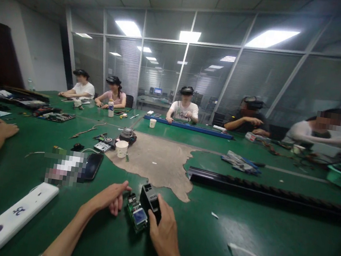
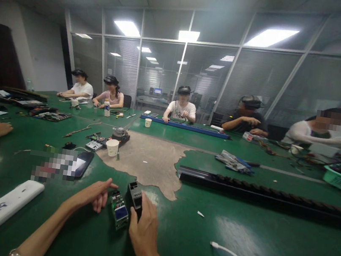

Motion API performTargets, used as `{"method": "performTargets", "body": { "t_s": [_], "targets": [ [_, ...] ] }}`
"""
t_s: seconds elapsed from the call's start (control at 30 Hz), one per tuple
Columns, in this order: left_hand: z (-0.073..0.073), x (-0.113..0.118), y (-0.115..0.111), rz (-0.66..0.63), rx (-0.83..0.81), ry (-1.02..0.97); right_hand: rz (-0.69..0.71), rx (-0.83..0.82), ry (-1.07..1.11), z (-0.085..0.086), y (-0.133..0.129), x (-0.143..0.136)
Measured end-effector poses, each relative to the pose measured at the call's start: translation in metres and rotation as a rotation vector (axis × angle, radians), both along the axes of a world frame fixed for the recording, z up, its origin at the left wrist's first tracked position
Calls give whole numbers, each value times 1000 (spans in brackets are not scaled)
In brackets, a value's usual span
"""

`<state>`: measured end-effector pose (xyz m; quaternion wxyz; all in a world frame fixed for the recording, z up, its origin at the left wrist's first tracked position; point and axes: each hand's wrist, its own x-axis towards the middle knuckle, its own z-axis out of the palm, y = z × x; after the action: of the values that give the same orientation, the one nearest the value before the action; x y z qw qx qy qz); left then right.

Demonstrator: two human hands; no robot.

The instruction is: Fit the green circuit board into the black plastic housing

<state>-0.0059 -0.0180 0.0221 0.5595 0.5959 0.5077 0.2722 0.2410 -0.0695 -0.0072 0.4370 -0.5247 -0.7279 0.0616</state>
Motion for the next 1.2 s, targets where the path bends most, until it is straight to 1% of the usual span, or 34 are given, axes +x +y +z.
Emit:
{"method": "performTargets", "body": {
  "t_s": [0.1,0.23,0.3,0.4,0.6,0.67,0.77,0.87,0.97,1.07,1.2],
  "targets": [
    [1,0,0,4,3,2,-10,14,-32,-2,0,1],
    [-3,-2,2,-5,17,4,-62,63,-24,2,-1,2],
    [-6,-3,4,-8,13,10,-44,81,-27,4,-2,2],
    [-8,-3,5,2,9,3,-15,66,-31,3,-4,1],
    [-3,-1,1,2,4,-4,37,10,16,-2,-3,0],
    [0,0,0,1,11,-8,44,-15,49,2,-1,1],
    [0,0,1,2,-4,0,19,-41,122,12,-2,2],
    [-2,0,3,-1,-14,5,50,-8,166,24,-10,1],
    [-5,-1,4,7,-2,-3,151,67,123,31,-22,-6],
    [-7,-1,4,14,4,-16,234,115,50,32,-31,-13],
    [-6,1,3,11,9,-17,237,103,12,34,-33,-16]
  ]
}}
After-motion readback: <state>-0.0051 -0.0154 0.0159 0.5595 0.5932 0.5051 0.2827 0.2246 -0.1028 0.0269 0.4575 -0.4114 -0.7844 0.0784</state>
